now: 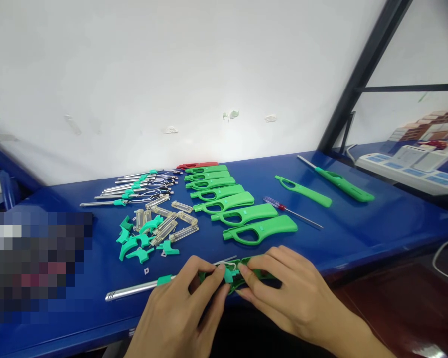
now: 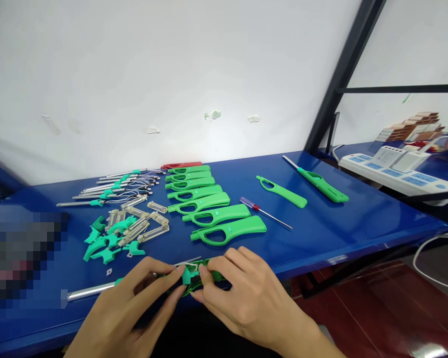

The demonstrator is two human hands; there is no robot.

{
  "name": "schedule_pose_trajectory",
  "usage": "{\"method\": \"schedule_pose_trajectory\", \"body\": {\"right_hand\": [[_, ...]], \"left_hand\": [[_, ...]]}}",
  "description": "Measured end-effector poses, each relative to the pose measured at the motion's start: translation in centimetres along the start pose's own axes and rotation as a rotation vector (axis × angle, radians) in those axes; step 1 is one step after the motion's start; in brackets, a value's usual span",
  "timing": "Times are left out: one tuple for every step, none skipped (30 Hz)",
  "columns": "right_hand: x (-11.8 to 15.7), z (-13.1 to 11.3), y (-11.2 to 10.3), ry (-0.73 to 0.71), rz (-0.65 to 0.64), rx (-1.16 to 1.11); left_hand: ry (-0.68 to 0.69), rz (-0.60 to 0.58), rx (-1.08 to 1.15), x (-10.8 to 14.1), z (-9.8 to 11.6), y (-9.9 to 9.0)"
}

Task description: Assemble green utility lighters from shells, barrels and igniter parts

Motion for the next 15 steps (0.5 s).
{"method": "schedule_pose_trajectory", "body": {"right_hand": [[-0.04,-0.01,-0.02,-0.004,-0.002,0.002],[-0.05,0.00,-0.03,-0.005,-0.003,-0.001],[-0.04,0.05,-0.02,-0.002,-0.004,-0.009],[0.00,0.13,0.00,0.009,-0.005,-0.024],[0.07,0.24,0.05,0.028,-0.007,-0.044],[0.14,0.36,0.09,0.052,-0.007,-0.067],[0.22,0.49,0.11,0.079,-0.006,-0.087],[0.30,0.60,0.11,0.108,-0.002,-0.101],[0.37,0.68,0.08,0.132,0.003,-0.109],[0.43,0.73,0.01,0.153,0.009,-0.109],[0.49,0.76,-0.06,0.171,0.009,-0.103],[0.56,0.78,-0.10,0.187,0.001,-0.094],[0.63,0.79,-0.12,0.202,-0.012,-0.086],[0.70,0.79,-0.12,0.213,-0.026,-0.080],[0.76,0.81,-0.11,0.224,-0.038,-0.076]], "left_hand": [[0.000,-0.004,-0.002,-0.01,-0.01,0.00],[0.001,-0.010,-0.001,-0.01,-0.01,0.00],[0.002,-0.011,0.001,0.00,0.00,-0.03],[0.004,-0.012,0.004,0.00,0.01,-0.05],[0.007,-0.011,0.008,0.01,0.03,-0.09],[0.010,-0.011,0.011,0.01,0.05,-0.11],[0.011,-0.012,0.012,0.01,0.07,-0.12],[0.012,-0.010,0.012,-0.01,0.09,-0.13],[0.011,-0.012,0.012,-0.03,0.10,-0.12],[0.010,-0.013,0.010,-0.04,0.10,-0.12],[0.014,-0.011,0.006,-0.05,0.10,-0.13],[0.019,-0.011,-0.003,-0.04,0.06,-0.15],[0.027,-0.017,-0.022,-0.01,0.01,-0.17],[0.040,-0.034,-0.052,0.03,-0.07,-0.17],[0.060,-0.063,-0.090,0.09,-0.16,-0.16]]}}
Point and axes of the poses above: each hand's wrist, its own x-axis away from the middle knuckle, its own y-axis out of the palm, z = x × y, the point moved 4 cm from there along -x, towards the middle knuckle, and after that the axes turned 8 degrees about z, right-handed, at the moved point
